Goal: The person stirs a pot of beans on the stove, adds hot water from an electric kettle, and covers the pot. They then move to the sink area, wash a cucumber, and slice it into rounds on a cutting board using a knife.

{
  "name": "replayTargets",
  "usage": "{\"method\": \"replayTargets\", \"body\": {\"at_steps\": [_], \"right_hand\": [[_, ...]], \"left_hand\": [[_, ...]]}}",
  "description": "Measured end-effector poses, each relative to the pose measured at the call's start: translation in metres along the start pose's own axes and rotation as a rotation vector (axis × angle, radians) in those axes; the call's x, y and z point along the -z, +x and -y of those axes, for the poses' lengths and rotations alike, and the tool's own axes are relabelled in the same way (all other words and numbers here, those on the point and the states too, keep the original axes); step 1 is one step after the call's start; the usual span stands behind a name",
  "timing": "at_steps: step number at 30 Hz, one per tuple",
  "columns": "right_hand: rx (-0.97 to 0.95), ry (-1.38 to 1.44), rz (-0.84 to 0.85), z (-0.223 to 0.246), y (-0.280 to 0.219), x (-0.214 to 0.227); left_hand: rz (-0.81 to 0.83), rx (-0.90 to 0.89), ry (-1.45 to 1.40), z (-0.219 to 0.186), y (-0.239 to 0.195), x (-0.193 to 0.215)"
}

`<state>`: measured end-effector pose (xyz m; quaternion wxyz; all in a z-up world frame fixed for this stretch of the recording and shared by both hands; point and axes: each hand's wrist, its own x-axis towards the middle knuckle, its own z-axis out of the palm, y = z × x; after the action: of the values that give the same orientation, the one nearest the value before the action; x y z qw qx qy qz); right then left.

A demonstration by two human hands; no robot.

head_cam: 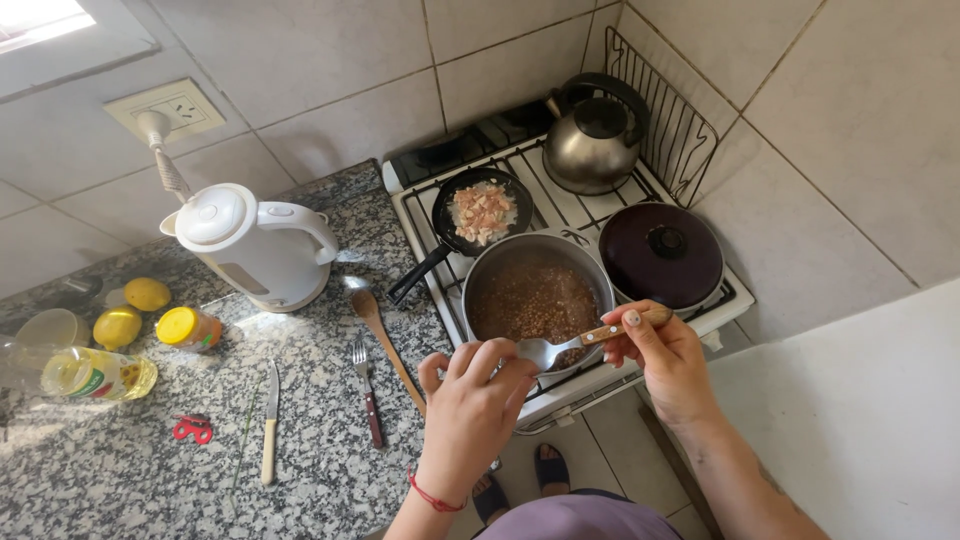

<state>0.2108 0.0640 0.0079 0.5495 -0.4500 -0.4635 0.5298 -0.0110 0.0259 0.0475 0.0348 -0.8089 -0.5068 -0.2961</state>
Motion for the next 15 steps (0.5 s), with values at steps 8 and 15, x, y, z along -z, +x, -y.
{"method": "replayTargets", "body": {"at_steps": [8, 15], "right_hand": [[-0.058, 0.021, -0.012, -0.008, 0.0, -0.003], [-0.055, 0.058, -0.031, -0.014, -0.002, 0.001]], "left_hand": [[-0.004, 0.119, -0.245, 0.003, 0.011, 0.003], [-0.027, 0.071, -0.957, -0.05, 0.034, 0.073]]}}
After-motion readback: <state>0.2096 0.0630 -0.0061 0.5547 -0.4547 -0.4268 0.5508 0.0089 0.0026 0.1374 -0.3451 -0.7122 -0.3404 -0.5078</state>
